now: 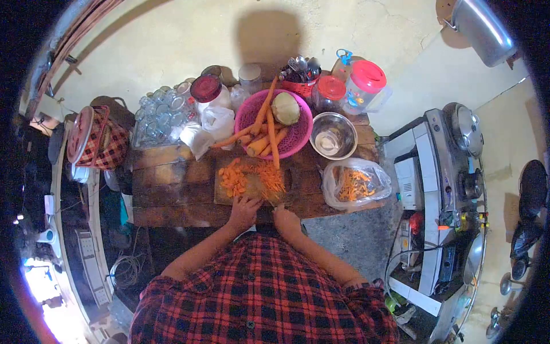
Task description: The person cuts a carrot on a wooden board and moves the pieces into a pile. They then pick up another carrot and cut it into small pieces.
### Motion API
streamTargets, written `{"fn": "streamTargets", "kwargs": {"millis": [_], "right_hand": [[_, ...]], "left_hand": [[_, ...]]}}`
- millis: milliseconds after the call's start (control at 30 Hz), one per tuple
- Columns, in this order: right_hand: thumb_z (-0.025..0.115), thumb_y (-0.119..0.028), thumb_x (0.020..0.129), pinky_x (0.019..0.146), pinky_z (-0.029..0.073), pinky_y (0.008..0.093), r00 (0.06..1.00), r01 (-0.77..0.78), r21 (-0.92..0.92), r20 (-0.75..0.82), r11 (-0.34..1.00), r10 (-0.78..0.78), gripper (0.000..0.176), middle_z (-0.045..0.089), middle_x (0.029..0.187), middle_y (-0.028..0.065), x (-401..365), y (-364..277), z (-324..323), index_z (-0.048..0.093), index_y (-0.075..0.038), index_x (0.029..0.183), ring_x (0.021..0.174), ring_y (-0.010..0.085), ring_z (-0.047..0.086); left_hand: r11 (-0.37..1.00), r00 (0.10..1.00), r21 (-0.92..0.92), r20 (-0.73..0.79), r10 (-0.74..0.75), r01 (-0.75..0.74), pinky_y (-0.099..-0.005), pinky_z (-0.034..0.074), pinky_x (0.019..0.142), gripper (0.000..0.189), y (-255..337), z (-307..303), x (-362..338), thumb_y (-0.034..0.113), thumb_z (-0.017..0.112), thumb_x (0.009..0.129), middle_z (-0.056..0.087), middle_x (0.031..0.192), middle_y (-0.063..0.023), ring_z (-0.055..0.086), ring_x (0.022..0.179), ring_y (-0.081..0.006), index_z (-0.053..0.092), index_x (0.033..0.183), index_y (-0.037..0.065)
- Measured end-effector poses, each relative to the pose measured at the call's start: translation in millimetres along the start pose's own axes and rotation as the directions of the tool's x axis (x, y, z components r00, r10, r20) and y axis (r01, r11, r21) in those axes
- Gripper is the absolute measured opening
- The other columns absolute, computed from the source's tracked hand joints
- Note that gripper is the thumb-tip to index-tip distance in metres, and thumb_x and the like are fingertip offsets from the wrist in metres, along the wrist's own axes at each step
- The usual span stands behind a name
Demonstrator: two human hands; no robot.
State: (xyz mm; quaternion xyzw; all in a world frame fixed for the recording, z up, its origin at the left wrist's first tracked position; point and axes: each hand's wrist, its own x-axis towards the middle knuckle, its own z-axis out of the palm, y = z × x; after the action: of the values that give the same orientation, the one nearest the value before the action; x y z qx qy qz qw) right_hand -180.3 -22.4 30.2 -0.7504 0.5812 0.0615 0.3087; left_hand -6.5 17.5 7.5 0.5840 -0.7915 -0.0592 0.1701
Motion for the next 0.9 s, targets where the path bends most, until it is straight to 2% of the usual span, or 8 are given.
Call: {"fn": "streamTargets", "kwargs": {"millis": [133, 200, 400, 500, 633, 733, 800, 900], "right_hand": [[0.047, -0.032, 0.09, 0.065, 0.05, 0.0496, 0.999, 0.0, 0.005, -0.043, 1.0, 0.0, 0.035, 0.063, 0.078, 0.025, 15, -11, -1, 0.051, 0.002, 0.096, 0.075, 0.0405, 0.063], [0.048, -0.034, 0.09, 0.063, 0.05, 0.0495, 0.994, 0.109, -0.002, -0.028, 0.994, -0.109, 0.035, 0.062, 0.076, 0.0247, 22, -15, -7, 0.049, 0.001, 0.096, 0.073, 0.0403, 0.063], [0.049, -0.033, 0.089, 0.061, 0.05, 0.0482, 0.993, 0.049, -0.025, -0.104, 0.998, -0.051, 0.035, 0.062, 0.073, 0.0227, 4, 0, 15, 0.05, 0.001, 0.096, 0.071, 0.0395, 0.062], [0.049, -0.033, 0.089, 0.061, 0.05, 0.048, 0.984, 0.134, -0.051, -0.114, 0.99, -0.139, 0.035, 0.063, 0.074, 0.023, 26, -11, 12, 0.048, 0.001, 0.097, 0.07, 0.0392, 0.063], [0.048, -0.034, 0.09, 0.062, 0.051, 0.0475, 0.988, 0.102, -0.046, -0.116, 0.994, -0.107, 0.036, 0.063, 0.076, 0.0235, 8, -9, 2, 0.05, 0.001, 0.096, 0.071, 0.0389, 0.063], [0.046, -0.034, 0.091, 0.064, 0.051, 0.0468, 1.0, -0.026, -0.053, -0.009, 0.998, 0.026, 0.037, 0.063, 0.076, 0.0237, 7, -4, 7, 0.052, 0.002, 0.098, 0.072, 0.0388, 0.063], [0.046, -0.034, 0.091, 0.066, 0.051, 0.0469, 0.995, 0.092, -0.026, -0.043, 0.995, -0.093, 0.039, 0.063, 0.076, 0.0238, 23, -11, 10, 0.05, 0.003, 0.101, 0.074, 0.0392, 0.063], [0.046, -0.034, 0.091, 0.065, 0.051, 0.0471, 0.996, 0.093, 0.004, 0.005, 0.996, -0.093, 0.038, 0.063, 0.076, 0.024, 20, -18, -5, 0.051, 0.003, 0.097, 0.073, 0.0397, 0.063]], "left_hand": [[1.0, 0.999, -0.001, -0.033, -0.017, 0.017, -0.0484, 0.032, 0.094, 0.039, 1, 5, -2, 0.013, 0.058, 0.07, 0.058, 0.113, -0.0042, 0.05, 0.102, -0.0231, 0.062, 0.108, 0.009], [0.999, 1.0, 0.036, 0.014, 0.007, -0.008, -0.0485, 0.032, 0.094, 0.038, -1, 3, -2, 0.013, 0.058, 0.07, 0.058, 0.112, -0.0041, 0.05, 0.102, -0.0223, 0.062, 0.108, 0.008], [1.0, 1.0, 0.025, -0.024, -0.005, 0.006, -0.0483, 0.031, 0.094, 0.036, 3, 0, -1, 0.011, 0.058, 0.07, 0.058, 0.108, -0.0038, 0.05, 0.099, -0.0219, 0.063, 0.105, 0.007], [1.0, 0.999, 0.015, 0.038, -0.014, 0.013, -0.0482, 0.031, 0.095, 0.035, 2, -1, -1, 0.011, 0.056, 0.071, 0.058, 0.108, -0.0039, 0.05, 0.099, -0.0219, 0.063, 0.105, 0.006], [1.0, 1.0, 0.016, -0.01, -0.015, 0.015, -0.0489, 0.031, 0.095, 0.033, 2, 1, -2, 0.011, 0.055, 0.072, 0.058, 0.11, -0.0038, 0.05, 0.101, -0.0218, 0.063, 0.104, 0.006], [0.999, 0.999, 0.02, -0.02, -0.026, 0.027, -0.0499, 0.03, 0.095, 0.032, 3, 2, -3, 0.012, 0.054, 0.073, 0.057, 0.112, -0.0031, 0.05, 0.102, -0.0222, 0.064, 0.103, 0.006], [0.999, 0.999, -0.006, 0.008, -0.042, 0.042, -0.0514, 0.029, 0.095, 0.033, 3, 4, -3, 0.012, 0.055, 0.073, 0.056, 0.113, -0.0023, 0.05, 0.102, -0.0227, 0.064, 0.104, 0.007], [0.999, 1.0, 0.038, 0.021, -0.011, 0.01, -0.0523, 0.029, 0.096, 0.035, 0, 5, -4, 0.012, 0.055, 0.073, 0.056, 0.113, -0.002, 0.049, 0.103, -0.0227, 0.063, 0.106, 0.007]]}}
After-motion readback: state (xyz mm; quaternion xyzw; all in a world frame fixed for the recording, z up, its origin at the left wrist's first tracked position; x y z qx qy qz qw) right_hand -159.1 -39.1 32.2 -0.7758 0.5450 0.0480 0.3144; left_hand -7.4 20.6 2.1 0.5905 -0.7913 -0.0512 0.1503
